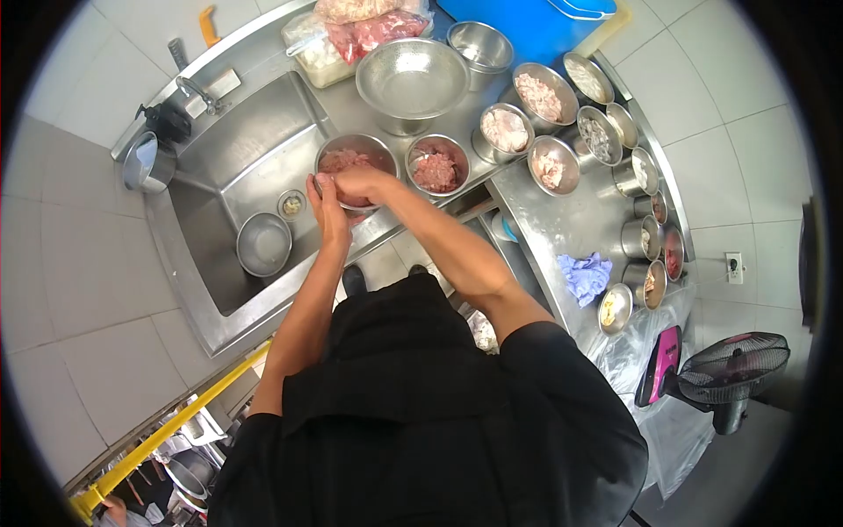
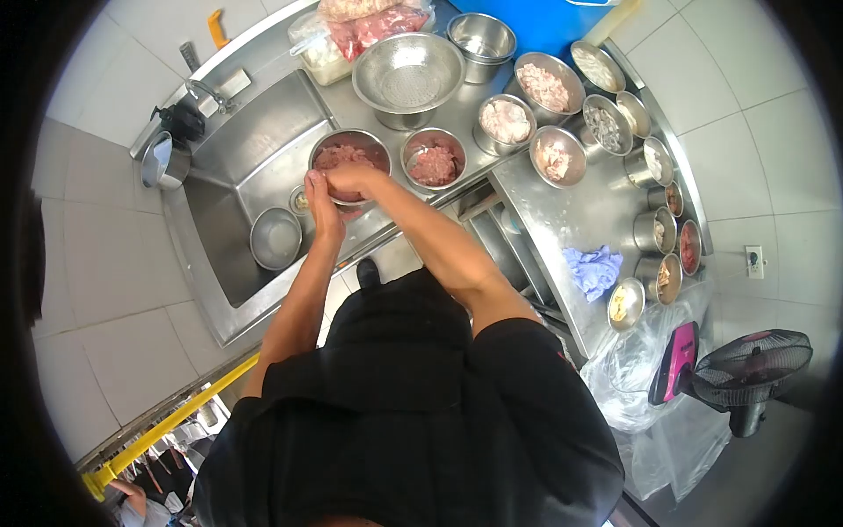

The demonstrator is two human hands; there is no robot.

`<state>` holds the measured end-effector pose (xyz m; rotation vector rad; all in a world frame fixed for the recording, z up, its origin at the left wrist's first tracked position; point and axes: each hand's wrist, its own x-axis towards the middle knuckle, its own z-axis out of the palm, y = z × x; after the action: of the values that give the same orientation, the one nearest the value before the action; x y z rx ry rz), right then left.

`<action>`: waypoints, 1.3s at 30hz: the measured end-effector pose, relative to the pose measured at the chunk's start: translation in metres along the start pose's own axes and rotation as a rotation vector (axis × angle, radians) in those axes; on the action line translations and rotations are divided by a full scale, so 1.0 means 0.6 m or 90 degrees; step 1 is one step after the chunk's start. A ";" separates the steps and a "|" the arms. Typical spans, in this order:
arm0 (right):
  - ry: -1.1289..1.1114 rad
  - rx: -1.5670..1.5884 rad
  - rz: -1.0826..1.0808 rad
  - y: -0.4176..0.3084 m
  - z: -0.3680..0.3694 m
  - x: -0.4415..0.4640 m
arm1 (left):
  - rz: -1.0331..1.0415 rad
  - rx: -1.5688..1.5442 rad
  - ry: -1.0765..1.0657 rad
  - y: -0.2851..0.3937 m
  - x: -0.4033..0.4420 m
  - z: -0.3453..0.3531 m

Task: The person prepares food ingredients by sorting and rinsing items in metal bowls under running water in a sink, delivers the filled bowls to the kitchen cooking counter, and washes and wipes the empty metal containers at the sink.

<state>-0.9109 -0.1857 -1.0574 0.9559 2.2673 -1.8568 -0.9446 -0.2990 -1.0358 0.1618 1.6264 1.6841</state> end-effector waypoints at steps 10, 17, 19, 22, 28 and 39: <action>0.024 0.283 0.104 -0.007 -0.171 -0.137 | -0.050 -0.055 -0.179 -0.023 -0.003 0.000; 0.281 -0.551 0.029 0.178 -0.156 -0.126 | -0.060 -0.057 -0.237 -0.045 0.027 -0.017; 0.337 -0.484 0.100 0.095 -0.153 -0.162 | -0.075 -0.072 -0.262 -0.047 0.041 -0.018; 0.440 -0.374 0.147 0.020 -0.127 -0.186 | -0.007 -0.041 -0.241 -0.054 0.035 -0.025; 0.461 0.456 -0.055 0.006 0.001 -0.050 | 0.284 0.125 -0.142 -0.042 0.004 0.017; 0.244 0.845 0.157 0.037 -0.007 0.009 | 0.064 0.066 -0.168 -0.006 -0.028 -0.003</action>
<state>-0.9029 -0.1779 -1.0778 1.6442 0.6061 -3.1465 -0.9324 -0.3105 -1.0322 0.5035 1.5258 1.5770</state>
